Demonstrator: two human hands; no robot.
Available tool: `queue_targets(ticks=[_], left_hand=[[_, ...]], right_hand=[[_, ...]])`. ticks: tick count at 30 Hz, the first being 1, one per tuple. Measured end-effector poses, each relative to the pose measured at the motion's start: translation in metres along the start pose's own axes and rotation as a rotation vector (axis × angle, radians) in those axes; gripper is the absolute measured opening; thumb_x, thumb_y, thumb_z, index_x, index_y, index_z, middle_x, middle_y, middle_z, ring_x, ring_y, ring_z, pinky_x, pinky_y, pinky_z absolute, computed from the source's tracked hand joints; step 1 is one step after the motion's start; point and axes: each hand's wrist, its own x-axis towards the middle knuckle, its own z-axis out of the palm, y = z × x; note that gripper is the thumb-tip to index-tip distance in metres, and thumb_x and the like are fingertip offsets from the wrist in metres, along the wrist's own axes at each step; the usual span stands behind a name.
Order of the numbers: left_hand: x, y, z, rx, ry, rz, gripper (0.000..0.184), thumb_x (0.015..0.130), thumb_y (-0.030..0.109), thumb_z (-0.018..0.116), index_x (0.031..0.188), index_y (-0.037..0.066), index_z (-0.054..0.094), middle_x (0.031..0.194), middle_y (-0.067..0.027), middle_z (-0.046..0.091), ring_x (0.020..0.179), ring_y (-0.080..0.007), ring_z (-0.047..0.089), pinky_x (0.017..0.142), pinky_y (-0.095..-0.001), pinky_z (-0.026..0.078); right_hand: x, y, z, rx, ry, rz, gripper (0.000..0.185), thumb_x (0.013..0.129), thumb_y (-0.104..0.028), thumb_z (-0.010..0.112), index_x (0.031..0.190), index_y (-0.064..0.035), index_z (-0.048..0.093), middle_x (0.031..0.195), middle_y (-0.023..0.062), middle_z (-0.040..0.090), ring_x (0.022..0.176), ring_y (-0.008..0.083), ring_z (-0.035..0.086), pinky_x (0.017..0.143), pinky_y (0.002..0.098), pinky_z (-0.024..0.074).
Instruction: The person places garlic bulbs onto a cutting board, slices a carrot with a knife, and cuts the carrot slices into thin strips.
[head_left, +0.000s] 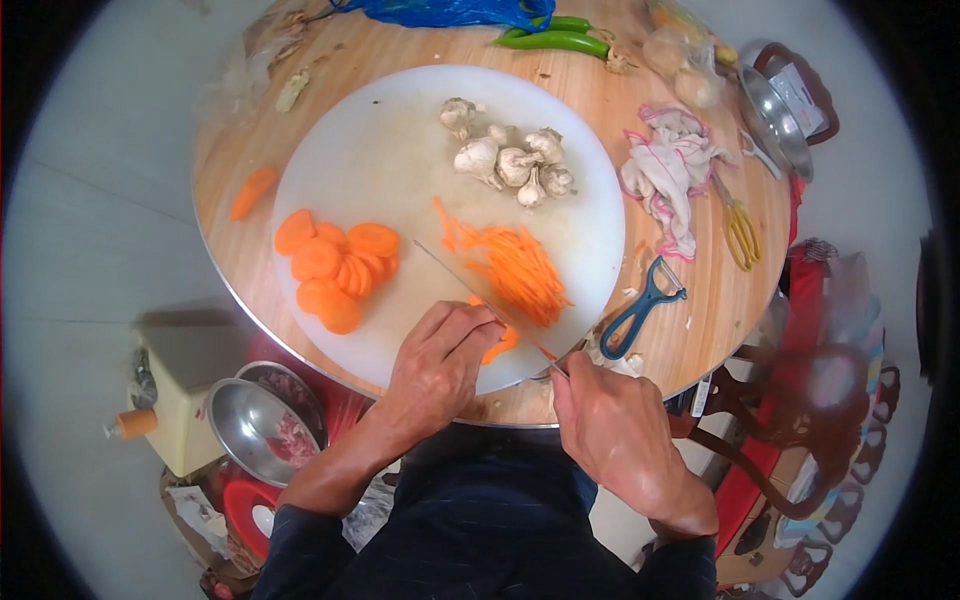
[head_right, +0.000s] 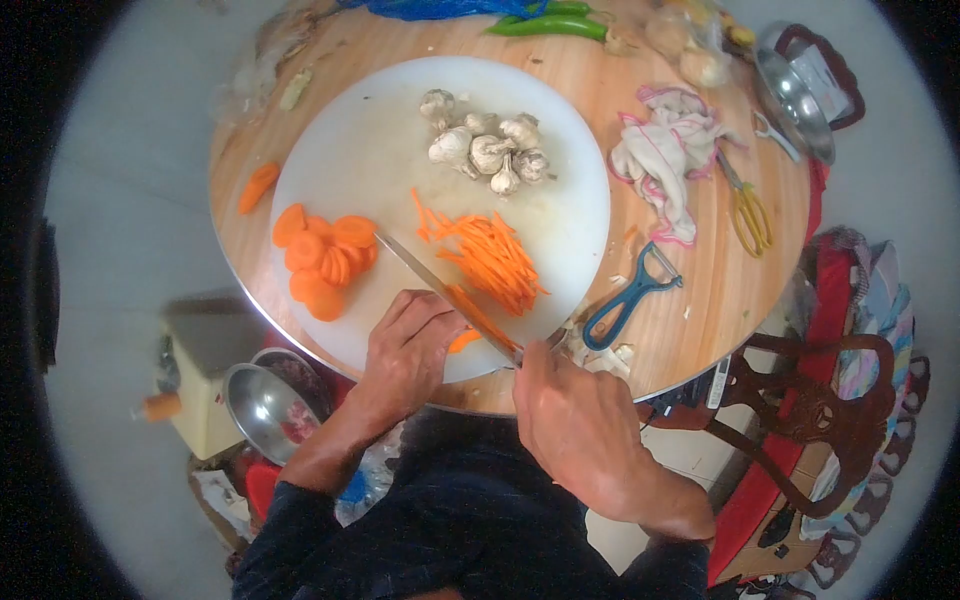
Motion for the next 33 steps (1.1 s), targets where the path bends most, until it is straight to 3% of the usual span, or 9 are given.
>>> queue_targets(ticks=[10,19,25,33], left_hand=[[-0.004,-0.005,0.004,-0.025,0.023,0.017,0.031,0.075,-0.008,0.076,0.105,-0.004,0.076,0.113,-0.0144,0.073,0.1,-0.0325,0.07,0.087,-0.0407,0.061],[-0.006,-0.004,0.001,-0.065,0.071,-0.001,0.029,0.075,-0.007,0.078,0.104,-0.002,0.075,0.11,-0.0125,0.072,0.097,-0.0317,0.071,0.082,-0.04,0.061],[-0.003,-0.003,0.003,-0.028,0.059,0.003,0.028,0.075,-0.006,0.079,0.103,-0.002,0.076,0.107,-0.0121,0.073,0.098,-0.0316,0.072,0.082,-0.0389,0.062],[-0.005,-0.006,0.004,-0.013,0.032,0.017,0.028,0.075,-0.008,0.077,0.102,-0.002,0.076,0.108,-0.0133,0.073,0.098,-0.0326,0.072,0.082,-0.0398,0.062]], right_hand=[[0.029,-0.002,0.006,0.023,-0.109,-0.007,0.012,0.098,-0.004,0.063,0.093,0.0063,0.059,0.062,0.0267,0.065,0.06,0.0455,0.073,0.058,0.052,0.0595],[0.023,-0.008,-0.01,0.064,-0.058,0.026,0.019,0.106,-0.014,0.062,0.096,0.0026,0.059,0.071,0.0235,0.07,0.067,0.0448,0.073,0.061,0.0538,0.0581],[0.004,-0.009,-0.007,0.004,-0.077,0.013,0.017,0.103,-0.012,0.063,0.095,0.0025,0.058,0.075,0.0228,0.071,0.066,0.0435,0.074,0.059,0.0504,0.0586],[0.028,-0.006,0.009,0.017,-0.121,0.0,0.013,0.099,-0.008,0.064,0.093,0.0034,0.059,0.066,0.0258,0.067,0.063,0.0455,0.073,0.06,0.054,0.0585]])
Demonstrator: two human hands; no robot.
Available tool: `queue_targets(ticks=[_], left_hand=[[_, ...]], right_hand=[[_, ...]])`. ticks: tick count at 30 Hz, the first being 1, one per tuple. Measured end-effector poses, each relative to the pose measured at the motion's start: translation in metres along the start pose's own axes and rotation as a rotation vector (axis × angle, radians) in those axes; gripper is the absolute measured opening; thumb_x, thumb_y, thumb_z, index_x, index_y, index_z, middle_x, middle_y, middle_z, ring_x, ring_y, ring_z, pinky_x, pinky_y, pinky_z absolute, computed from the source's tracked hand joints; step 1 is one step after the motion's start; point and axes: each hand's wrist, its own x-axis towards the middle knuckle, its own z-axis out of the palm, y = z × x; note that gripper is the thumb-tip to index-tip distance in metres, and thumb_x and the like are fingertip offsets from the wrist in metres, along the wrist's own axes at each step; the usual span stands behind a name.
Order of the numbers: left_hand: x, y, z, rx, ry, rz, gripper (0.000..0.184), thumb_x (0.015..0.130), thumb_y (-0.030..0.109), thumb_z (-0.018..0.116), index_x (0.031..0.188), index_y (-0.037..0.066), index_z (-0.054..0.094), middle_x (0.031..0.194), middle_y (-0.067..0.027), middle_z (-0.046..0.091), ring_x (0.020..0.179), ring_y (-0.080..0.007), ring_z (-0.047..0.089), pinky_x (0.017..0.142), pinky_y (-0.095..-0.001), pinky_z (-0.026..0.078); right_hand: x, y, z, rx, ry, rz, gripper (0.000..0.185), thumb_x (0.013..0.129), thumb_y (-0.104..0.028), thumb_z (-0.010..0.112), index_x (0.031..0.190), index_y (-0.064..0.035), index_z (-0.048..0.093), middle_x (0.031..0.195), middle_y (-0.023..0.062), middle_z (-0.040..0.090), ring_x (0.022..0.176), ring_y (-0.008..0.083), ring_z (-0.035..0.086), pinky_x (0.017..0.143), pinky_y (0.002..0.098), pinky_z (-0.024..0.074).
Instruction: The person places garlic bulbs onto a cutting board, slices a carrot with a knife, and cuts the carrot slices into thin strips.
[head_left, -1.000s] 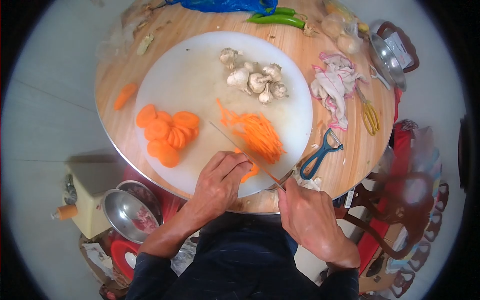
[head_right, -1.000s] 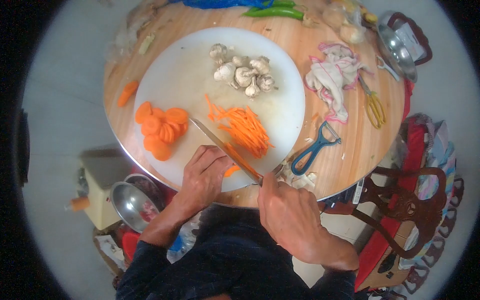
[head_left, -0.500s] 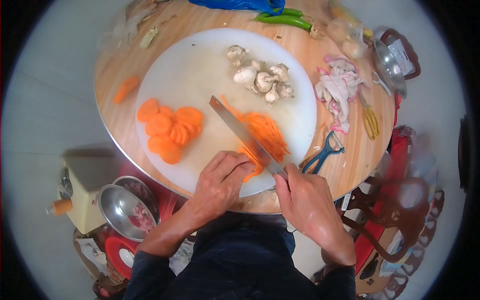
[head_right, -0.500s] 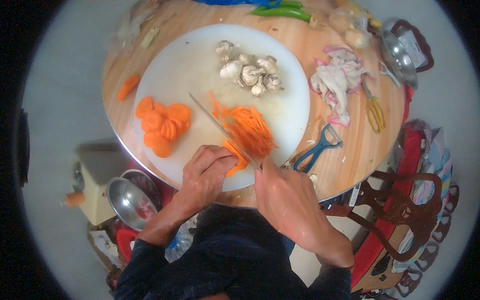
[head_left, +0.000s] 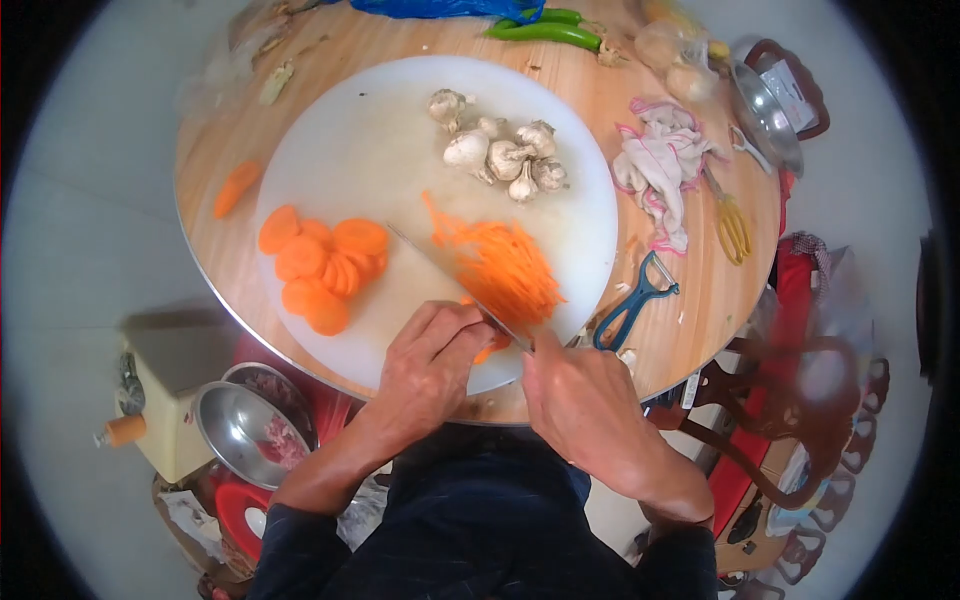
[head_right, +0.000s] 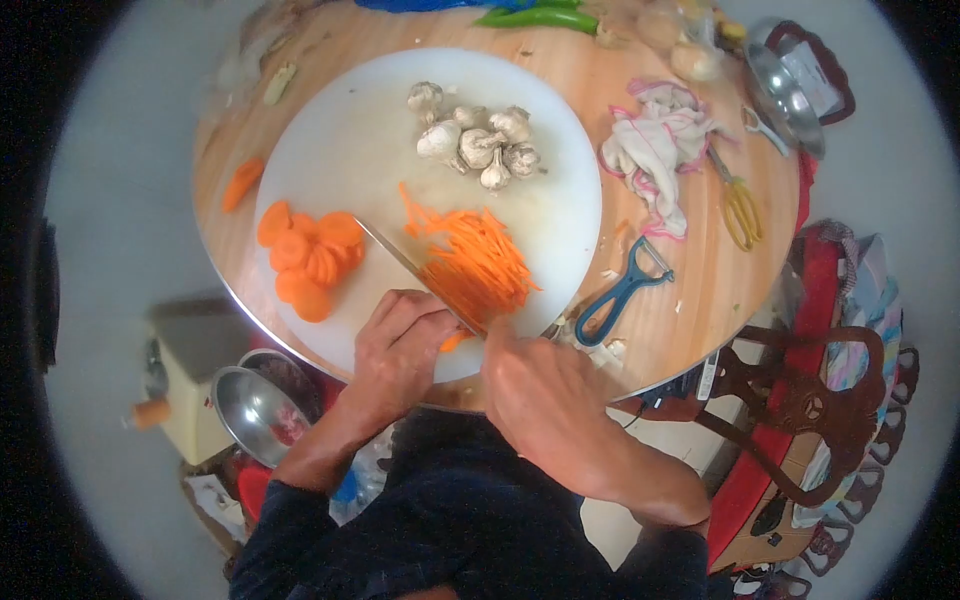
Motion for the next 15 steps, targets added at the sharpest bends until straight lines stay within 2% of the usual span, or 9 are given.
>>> queue_targets(ticks=[3,7,15], left_hand=[[-0.001,0.001,0.0,-0.022,0.04,-0.024,0.025,0.076,-0.005,0.076,0.101,0.002,0.077,0.106,-0.0113,0.074,0.095,-0.0311,0.071,0.082,-0.04,0.06],[-0.003,0.002,-0.001,-0.057,0.066,-0.049,0.023,0.078,-0.006,0.076,0.1,0.001,0.076,0.105,-0.0116,0.074,0.093,-0.0318,0.071,0.081,-0.0407,0.06],[0.002,0.003,-0.004,-0.052,0.043,-0.035,0.029,0.075,-0.009,0.077,0.103,0.0,0.075,0.105,-0.0124,0.072,0.098,-0.0323,0.072,0.083,-0.04,0.061]], right_hand=[[0.013,0.005,0.005,0.026,0.057,-0.01,0.017,0.103,-0.01,0.062,0.093,0.0035,0.059,0.065,0.0265,0.067,0.063,0.0463,0.073,0.06,0.0552,0.0581],[0.009,0.004,-0.005,0.07,0.091,-0.011,0.022,0.107,-0.014,0.06,0.094,0.0041,0.059,0.067,0.0259,0.068,0.062,0.0461,0.072,0.059,0.0546,0.0578],[-0.024,-0.003,-0.012,0.002,0.023,0.014,0.019,0.105,-0.013,0.061,0.095,0.0036,0.059,0.068,0.0243,0.069,0.06,0.0436,0.073,0.056,0.0513,0.058]])
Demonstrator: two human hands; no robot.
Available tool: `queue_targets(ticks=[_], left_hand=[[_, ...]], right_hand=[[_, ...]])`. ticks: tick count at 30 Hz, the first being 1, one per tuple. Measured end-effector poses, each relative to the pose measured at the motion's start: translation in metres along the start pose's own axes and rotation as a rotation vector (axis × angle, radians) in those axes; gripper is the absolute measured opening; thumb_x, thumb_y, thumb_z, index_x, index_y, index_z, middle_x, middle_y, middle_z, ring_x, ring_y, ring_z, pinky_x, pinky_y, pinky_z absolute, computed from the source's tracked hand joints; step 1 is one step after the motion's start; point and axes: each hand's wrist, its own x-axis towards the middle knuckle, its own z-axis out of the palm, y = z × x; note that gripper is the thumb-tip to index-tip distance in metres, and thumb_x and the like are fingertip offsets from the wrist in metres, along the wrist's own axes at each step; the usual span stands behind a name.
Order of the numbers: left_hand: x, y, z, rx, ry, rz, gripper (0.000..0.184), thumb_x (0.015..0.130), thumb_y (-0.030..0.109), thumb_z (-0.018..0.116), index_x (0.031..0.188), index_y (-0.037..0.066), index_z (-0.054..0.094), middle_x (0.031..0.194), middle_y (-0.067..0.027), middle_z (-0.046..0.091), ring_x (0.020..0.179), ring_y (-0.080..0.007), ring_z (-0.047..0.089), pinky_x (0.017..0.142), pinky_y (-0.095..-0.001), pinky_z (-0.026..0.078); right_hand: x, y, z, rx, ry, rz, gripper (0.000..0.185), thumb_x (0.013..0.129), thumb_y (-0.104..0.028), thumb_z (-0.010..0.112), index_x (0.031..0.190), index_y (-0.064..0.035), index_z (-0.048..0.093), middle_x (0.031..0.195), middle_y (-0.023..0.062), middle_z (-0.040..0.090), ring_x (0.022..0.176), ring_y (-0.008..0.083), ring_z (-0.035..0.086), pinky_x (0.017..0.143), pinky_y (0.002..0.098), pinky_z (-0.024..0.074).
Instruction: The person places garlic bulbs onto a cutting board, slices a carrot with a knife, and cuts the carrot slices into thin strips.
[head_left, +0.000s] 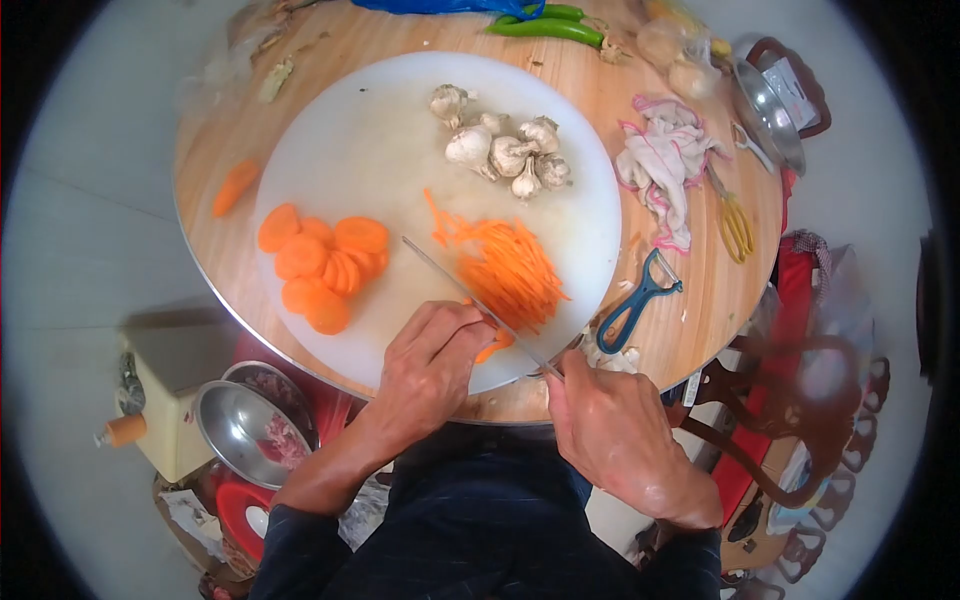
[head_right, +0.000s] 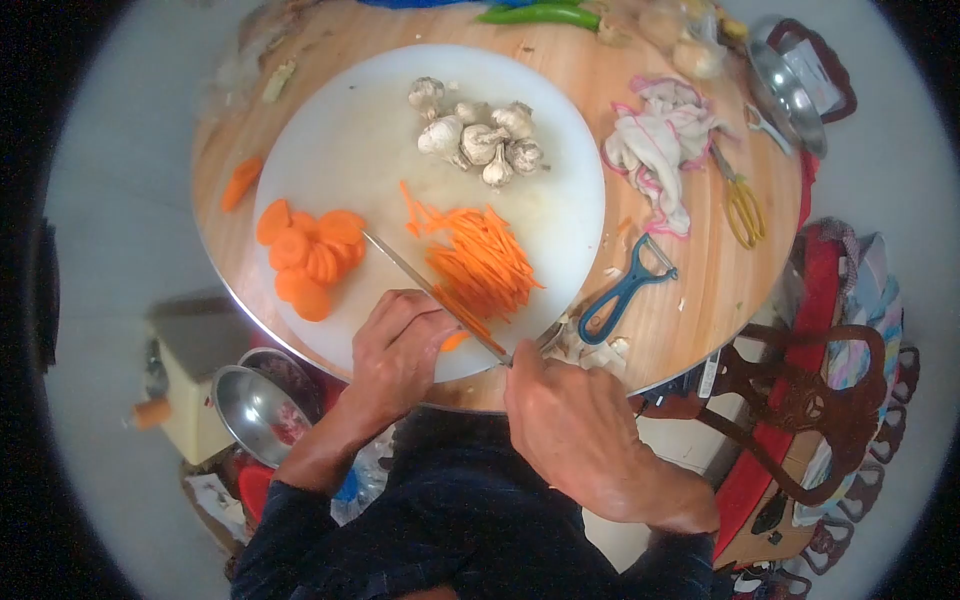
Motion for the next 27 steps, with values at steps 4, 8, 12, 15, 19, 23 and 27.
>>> queue_targets(ticks=[4,8,12,15,19,23,27], left_hand=[[-0.001,0.001,-0.001,-0.003,-0.013,-0.016,0.03,0.075,-0.009,0.077,0.103,-0.001,0.075,0.105,-0.0124,0.072,0.097,-0.0325,0.072,0.083,-0.0404,0.061],[0.0,-0.001,0.001,0.014,-0.014,0.012,0.029,0.075,-0.01,0.075,0.102,0.0,0.075,0.104,-0.0123,0.072,0.097,-0.0325,0.072,0.081,-0.0409,0.061],[-0.001,0.002,-0.002,-0.011,0.005,-0.027,0.027,0.075,-0.01,0.075,0.1,0.0,0.075,0.104,-0.0118,0.073,0.097,-0.0322,0.072,0.08,-0.0406,0.061],[-0.004,-0.002,-0.002,-0.022,-0.006,-0.015,0.026,0.075,-0.01,0.075,0.099,0.0,0.075,0.105,-0.0111,0.073,0.097,-0.0317,0.072,0.08,-0.0397,0.062],[-0.001,0.0,-0.003,-0.017,-0.004,-0.015,0.026,0.075,-0.011,0.076,0.099,0.0,0.075,0.105,-0.0107,0.073,0.096,-0.0311,0.072,0.08,-0.0393,0.062],[-0.002,-0.001,-0.003,0.003,-0.021,-0.002,0.026,0.075,-0.011,0.075,0.099,0.0,0.075,0.105,-0.0108,0.073,0.098,-0.031,0.072,0.081,-0.0396,0.062],[-0.003,-0.001,-0.002,-0.006,-0.027,-0.001,0.028,0.074,-0.011,0.074,0.101,-0.001,0.075,0.106,-0.0118,0.073,0.099,-0.0321,0.072,0.082,-0.0409,0.062]], right_hand=[[0.003,0.002,0.005,0.003,-0.054,0.016,0.014,0.1,-0.008,0.064,0.095,0.0043,0.06,0.066,0.0243,0.068,0.06,0.0424,0.073,0.056,0.0512,0.0584],[0.024,0.006,0.017,0.032,-0.005,-0.038,0.013,0.096,-0.007,0.065,0.092,0.0046,0.06,0.064,0.0249,0.067,0.059,0.0438,0.073,0.056,0.0519,0.0583],[0.033,0.012,0.017,0.053,0.063,-0.057,0.016,0.102,-0.009,0.063,0.094,0.0052,0.06,0.062,0.0259,0.066,0.059,0.0461,0.071,0.057,0.0534,0.0578],[0.025,0.009,0.01,0.08,0.059,-0.049,0.019,0.105,-0.011,0.06,0.096,0.0055,0.059,0.061,0.0258,0.065,0.06,0.0466,0.071,0.057,0.0536,0.0577],[0.004,-0.002,0.003,0.029,-0.012,0.016,0.018,0.105,-0.01,0.06,0.096,0.0056,0.059,0.062,0.025,0.066,0.06,0.0462,0.072,0.056,0.0525,0.0577],[-0.002,-0.001,-0.001,0.015,-0.056,0.008,0.015,0.103,-0.008,0.061,0.097,0.0061,0.059,0.065,0.0253,0.067,0.061,0.0458,0.072,0.056,0.0517,0.0577],[0.01,0.005,0.014,0.026,-0.029,-0.02,0.013,0.1,-0.006,0.061,0.096,0.0064,0.06,0.066,0.0253,0.068,0.061,0.0453,0.073,0.057,0.0518,0.0582]])
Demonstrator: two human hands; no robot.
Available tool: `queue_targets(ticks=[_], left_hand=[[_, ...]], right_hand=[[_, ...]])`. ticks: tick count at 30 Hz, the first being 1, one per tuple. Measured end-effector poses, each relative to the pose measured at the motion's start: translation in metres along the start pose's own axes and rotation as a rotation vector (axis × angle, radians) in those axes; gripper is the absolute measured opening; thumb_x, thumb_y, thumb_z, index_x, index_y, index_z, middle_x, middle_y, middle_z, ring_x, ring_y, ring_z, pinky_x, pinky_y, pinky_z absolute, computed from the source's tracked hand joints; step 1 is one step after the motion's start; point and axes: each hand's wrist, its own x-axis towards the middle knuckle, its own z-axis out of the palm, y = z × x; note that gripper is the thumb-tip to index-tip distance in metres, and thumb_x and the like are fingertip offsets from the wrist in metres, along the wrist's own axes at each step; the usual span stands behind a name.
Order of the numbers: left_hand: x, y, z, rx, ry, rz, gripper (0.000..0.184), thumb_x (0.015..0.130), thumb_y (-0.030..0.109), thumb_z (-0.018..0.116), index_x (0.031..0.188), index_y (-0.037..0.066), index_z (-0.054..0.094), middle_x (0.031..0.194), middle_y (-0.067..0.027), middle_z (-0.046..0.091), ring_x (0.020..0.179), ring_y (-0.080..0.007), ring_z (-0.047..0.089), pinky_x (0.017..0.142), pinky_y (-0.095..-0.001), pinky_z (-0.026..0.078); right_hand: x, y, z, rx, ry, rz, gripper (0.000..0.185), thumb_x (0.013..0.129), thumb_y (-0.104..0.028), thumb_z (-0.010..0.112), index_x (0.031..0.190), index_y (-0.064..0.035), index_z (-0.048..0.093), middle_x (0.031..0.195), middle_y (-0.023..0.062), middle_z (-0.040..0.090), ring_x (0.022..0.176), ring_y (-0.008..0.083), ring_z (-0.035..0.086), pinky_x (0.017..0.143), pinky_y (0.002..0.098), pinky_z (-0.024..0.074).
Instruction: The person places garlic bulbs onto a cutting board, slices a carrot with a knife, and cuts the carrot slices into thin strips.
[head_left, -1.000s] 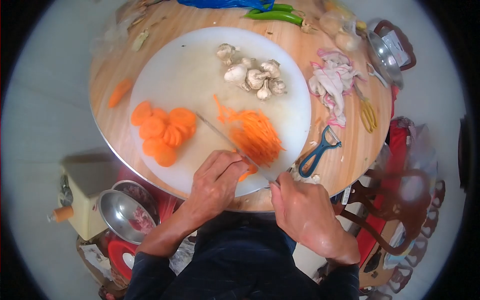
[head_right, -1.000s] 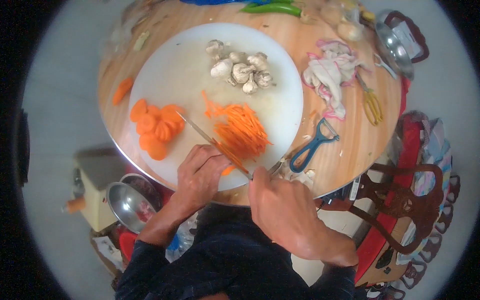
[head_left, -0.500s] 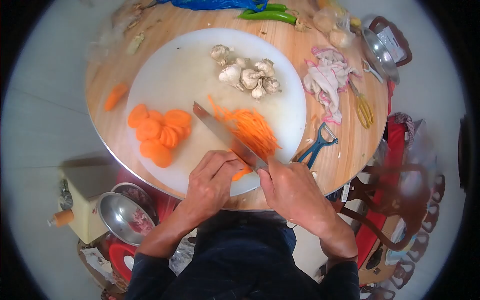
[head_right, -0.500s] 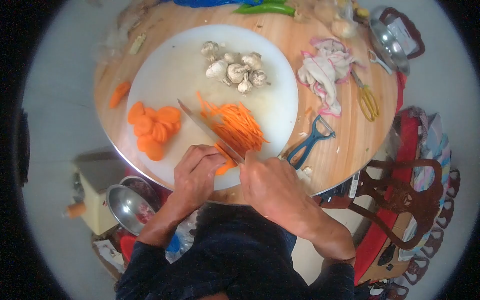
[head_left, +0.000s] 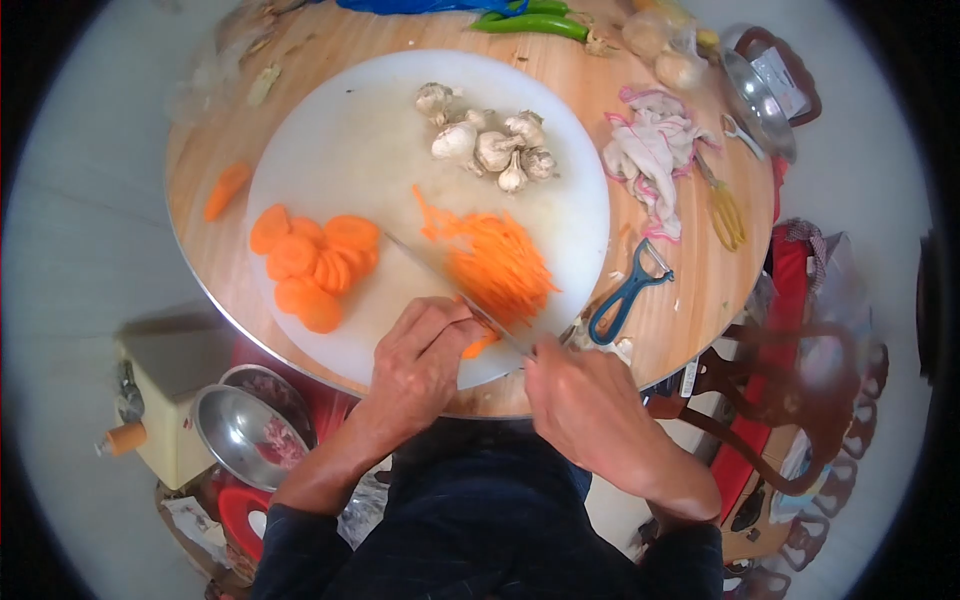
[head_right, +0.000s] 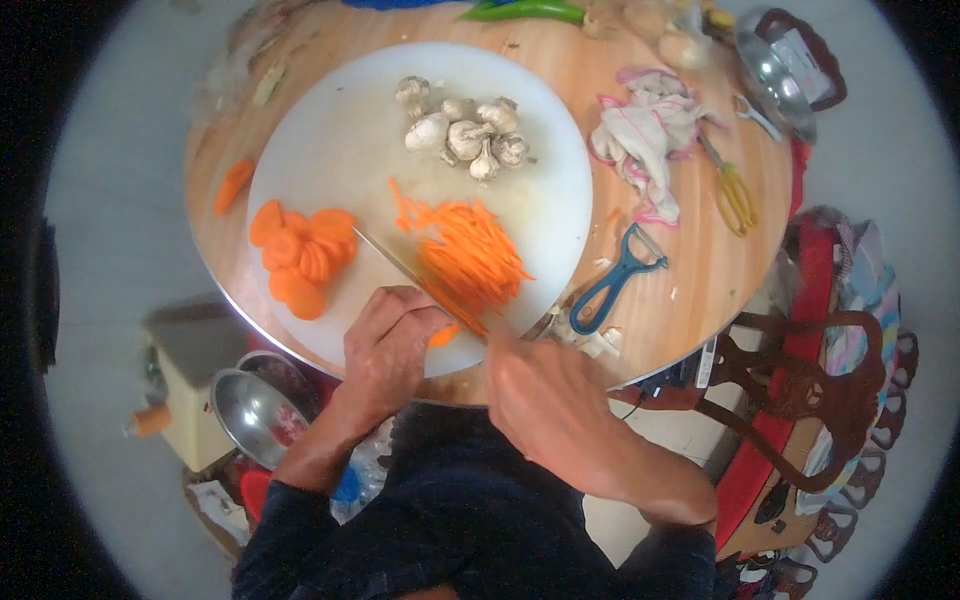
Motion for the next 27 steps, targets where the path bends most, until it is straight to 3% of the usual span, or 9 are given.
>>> queue_targets(ticks=[10,22,27], left_hand=[[-0.004,0.0,-0.004,-0.006,-0.01,-0.013,0.025,0.077,-0.01,0.073,0.1,-0.001,0.074,0.105,-0.0137,0.071,0.096,-0.0341,0.07,0.08,-0.0423,0.06],[-0.001,-0.001,-0.002,-0.003,-0.008,-0.006,0.027,0.077,-0.011,0.074,0.101,0.001,0.075,0.105,-0.0136,0.072,0.098,-0.0343,0.071,0.082,-0.0418,0.061],[-0.003,-0.001,-0.006,-0.009,-0.018,-0.009,0.027,0.078,-0.011,0.073,0.102,0.001,0.074,0.107,-0.0136,0.072,0.099,-0.0344,0.071,0.083,-0.0416,0.061]], right_hand=[[0.002,-0.003,-0.006,0.012,0.066,-0.01,0.019,0.107,-0.011,0.056,0.098,0.0049,0.06,0.063,0.0242,0.066,0.059,0.0442,0.072,0.056,0.0526,0.0576],[0.003,0.001,0.002,-0.011,0.01,-0.015,0.013,0.099,-0.007,0.063,0.095,0.0056,0.06,0.066,0.0273,0.068,0.062,0.0462,0.073,0.059,0.053,0.0594],[0.014,0.004,0.006,-0.006,0.078,-0.039,0.014,0.101,-0.007,0.062,0.095,0.0057,0.06,0.064,0.0271,0.066,0.061,0.0466,0.072,0.059,0.0543,0.0586]])
